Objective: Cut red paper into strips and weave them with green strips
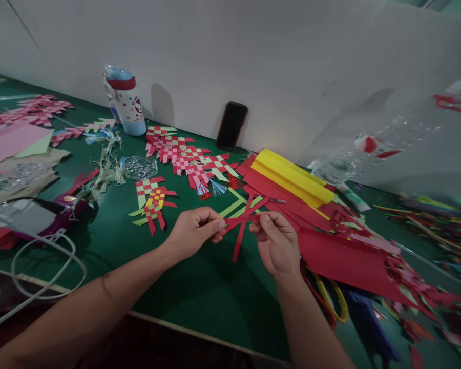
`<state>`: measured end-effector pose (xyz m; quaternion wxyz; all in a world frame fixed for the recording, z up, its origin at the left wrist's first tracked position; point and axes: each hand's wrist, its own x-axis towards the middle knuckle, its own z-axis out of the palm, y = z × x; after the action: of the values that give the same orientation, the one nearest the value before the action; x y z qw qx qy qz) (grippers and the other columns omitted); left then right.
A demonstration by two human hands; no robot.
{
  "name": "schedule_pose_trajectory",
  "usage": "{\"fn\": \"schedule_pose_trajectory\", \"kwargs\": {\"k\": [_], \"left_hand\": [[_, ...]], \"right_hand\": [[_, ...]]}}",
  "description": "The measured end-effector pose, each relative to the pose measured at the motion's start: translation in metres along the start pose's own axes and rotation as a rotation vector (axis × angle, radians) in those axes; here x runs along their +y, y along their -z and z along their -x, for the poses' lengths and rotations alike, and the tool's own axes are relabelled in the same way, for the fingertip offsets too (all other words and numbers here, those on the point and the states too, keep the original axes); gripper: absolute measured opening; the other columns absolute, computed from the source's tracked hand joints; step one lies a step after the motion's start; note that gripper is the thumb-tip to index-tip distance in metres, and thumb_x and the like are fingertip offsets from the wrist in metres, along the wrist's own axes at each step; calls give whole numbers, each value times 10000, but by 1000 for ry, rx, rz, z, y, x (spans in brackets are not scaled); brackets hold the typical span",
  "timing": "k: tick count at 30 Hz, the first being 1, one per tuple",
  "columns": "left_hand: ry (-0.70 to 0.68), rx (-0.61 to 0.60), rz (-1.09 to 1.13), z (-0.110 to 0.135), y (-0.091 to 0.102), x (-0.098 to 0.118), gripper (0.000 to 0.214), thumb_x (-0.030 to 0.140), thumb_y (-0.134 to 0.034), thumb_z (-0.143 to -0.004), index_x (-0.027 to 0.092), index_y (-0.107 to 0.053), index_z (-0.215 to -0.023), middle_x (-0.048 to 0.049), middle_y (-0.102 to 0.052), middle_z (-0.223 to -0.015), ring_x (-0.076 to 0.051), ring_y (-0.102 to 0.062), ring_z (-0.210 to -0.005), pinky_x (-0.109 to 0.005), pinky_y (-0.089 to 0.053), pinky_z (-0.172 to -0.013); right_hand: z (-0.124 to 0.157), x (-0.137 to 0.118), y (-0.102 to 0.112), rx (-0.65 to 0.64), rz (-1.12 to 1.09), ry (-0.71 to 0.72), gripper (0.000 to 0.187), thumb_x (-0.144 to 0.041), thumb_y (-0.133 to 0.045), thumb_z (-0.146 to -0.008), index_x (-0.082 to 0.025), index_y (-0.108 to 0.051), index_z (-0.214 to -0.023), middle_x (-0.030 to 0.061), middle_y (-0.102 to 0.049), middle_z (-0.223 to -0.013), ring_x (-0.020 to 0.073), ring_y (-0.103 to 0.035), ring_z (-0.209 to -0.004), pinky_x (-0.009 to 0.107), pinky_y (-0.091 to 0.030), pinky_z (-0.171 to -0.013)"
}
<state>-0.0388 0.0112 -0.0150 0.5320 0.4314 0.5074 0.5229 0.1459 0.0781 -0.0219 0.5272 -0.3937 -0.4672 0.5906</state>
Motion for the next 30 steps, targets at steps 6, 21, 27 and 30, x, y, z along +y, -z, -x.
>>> {"fn": "schedule_pose_trajectory", "kwargs": {"k": [6,21,27,30], "left_hand": [[-3,-1,-16,0,1,-2,229,370,-660,-827,153,-628,-760,-22,-681,-713,-110,-637,-613,-229,-530,-596],[14,-20,-79,-3,2,-4,264,414,-646,-810,157,-614,-758,-27,-687,-703,-109,-633,-593,-233,-525,-601],[81,51,-248,-21,34,-4,194,345,-651,-815,159,-623,-765,-25,-684,-695,-114,-631,-588,-235,-523,-603],[164,98,-390,-31,57,-9,185,311,-654,-846,144,-640,-769,-29,-666,-692,-127,-624,-592,-253,-526,-598]], "right_hand": [[-1,2,0,2,14,6,265,-430,-820,-665,-223,-661,-714,-34,-597,-642,110,-533,-580,272,-468,-588],[-4,14,3,64,66,57,266,-479,-743,-743,-220,-682,-755,-11,-613,-700,129,-529,-629,277,-453,-606],[3,-18,-2,-6,44,124,309,-478,-728,-754,-275,-710,-985,24,-633,-912,147,-546,-715,291,-458,-602],[57,-48,5,-216,116,206,168,-428,-657,-828,-347,-718,-962,21,-598,-715,181,-533,-630,359,-463,-596]]}}
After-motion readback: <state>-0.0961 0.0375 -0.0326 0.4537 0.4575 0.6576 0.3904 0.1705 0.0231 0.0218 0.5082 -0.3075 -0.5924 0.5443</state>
